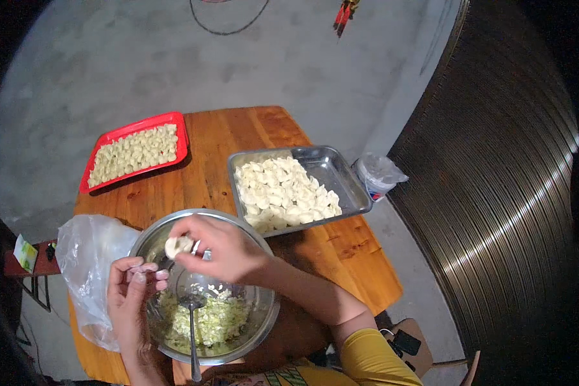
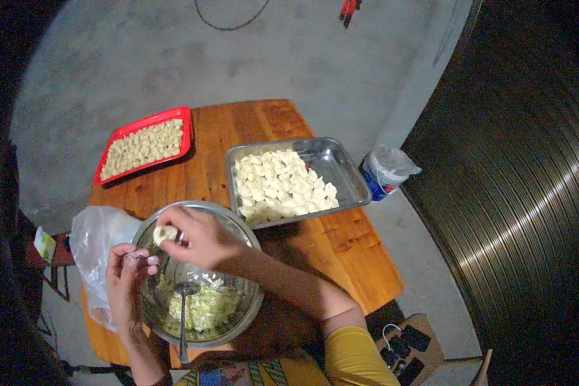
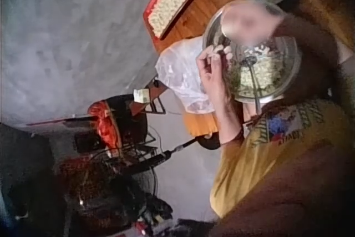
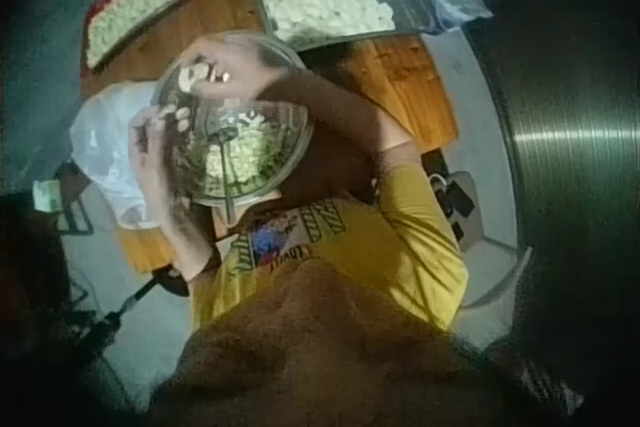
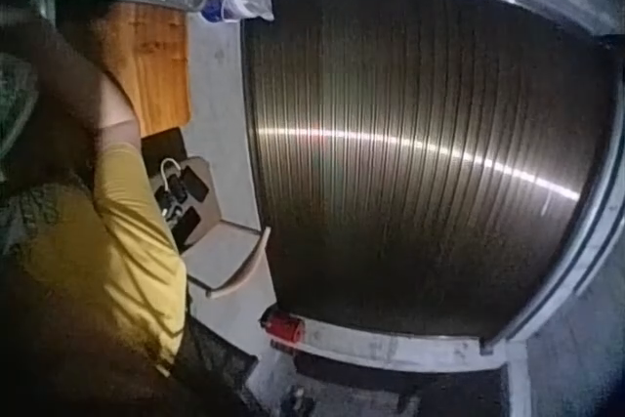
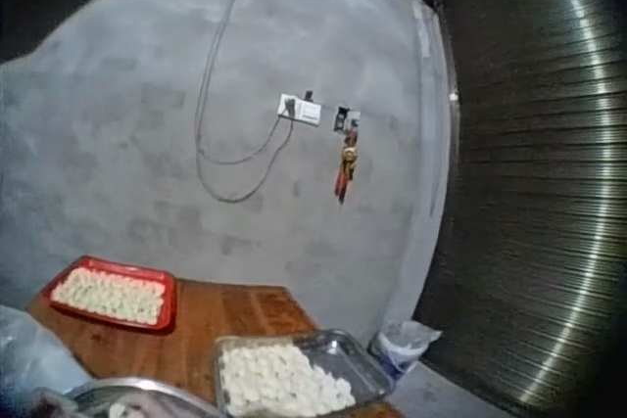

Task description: Manually wrapping dumplings and arranging them onto a tray for storage or cooking.

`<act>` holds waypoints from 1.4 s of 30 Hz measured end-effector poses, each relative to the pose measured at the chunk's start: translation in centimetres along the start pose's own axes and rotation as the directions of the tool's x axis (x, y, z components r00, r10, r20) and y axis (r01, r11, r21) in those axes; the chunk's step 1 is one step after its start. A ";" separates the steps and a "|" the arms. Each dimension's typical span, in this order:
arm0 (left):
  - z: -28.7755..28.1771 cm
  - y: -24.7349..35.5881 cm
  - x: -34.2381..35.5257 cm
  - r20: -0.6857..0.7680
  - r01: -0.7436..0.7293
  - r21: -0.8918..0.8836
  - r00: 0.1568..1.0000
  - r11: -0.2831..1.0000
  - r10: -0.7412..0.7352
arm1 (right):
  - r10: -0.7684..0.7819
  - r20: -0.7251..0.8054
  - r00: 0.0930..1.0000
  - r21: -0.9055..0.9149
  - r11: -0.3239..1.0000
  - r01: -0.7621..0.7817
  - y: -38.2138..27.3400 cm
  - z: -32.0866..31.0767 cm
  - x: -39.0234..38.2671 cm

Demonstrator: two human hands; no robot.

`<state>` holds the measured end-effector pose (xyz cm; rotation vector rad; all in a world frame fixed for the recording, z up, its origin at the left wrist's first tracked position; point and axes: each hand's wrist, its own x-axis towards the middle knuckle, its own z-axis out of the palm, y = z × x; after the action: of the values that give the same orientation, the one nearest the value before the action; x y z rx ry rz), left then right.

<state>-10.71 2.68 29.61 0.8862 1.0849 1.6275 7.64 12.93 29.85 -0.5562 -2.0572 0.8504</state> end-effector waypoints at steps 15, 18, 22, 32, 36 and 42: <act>-7.9 -2.9 -1.8 -0.098 -0.139 -0.082 0.987 0.987 0.131 | 0.511 -0.621 0.594 -0.546 0.262 -0.796 11.9 -22.4 -13.7; -9.2 -3.8 -2.7 -0.253 -0.198 -0.047 0.951 0.979 0.180 | 0.690 -0.555 0.465 -0.596 0.060 -0.801 12.6 -21.6 -13.6; -11.7 -4.7 -4.6 -0.322 -0.193 -0.003 0.929 0.981 0.182 | 0.723 -0.507 0.469 -0.636 0.054 -0.770 13.3 -22.2 -14.7; -17.0 -5.1 -9.1 -0.410 -0.148 0.094 0.895 0.985 0.173 | 0.738 -0.485 0.470 -0.642 0.065 -0.764 13.0 -23.6 -15.5; -17.5 -4.4 -8.7 -0.387 -0.173 0.094 0.901 0.980 0.196 | 0.682 -0.512 0.523 -0.661 0.076 -0.746 13.6 -24.6 -16.1; -13.8 -3.4 -8.1 -0.332 -0.231 0.142 0.905 0.962 0.266 | 0.776 -0.349 0.525 -0.658 0.195 -0.727 13.7 -26.1 -16.7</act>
<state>-19.89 -7.96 21.26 0.8470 1.3493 2.0132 39.65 21.15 22.35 -2.2247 -2.0666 0.4138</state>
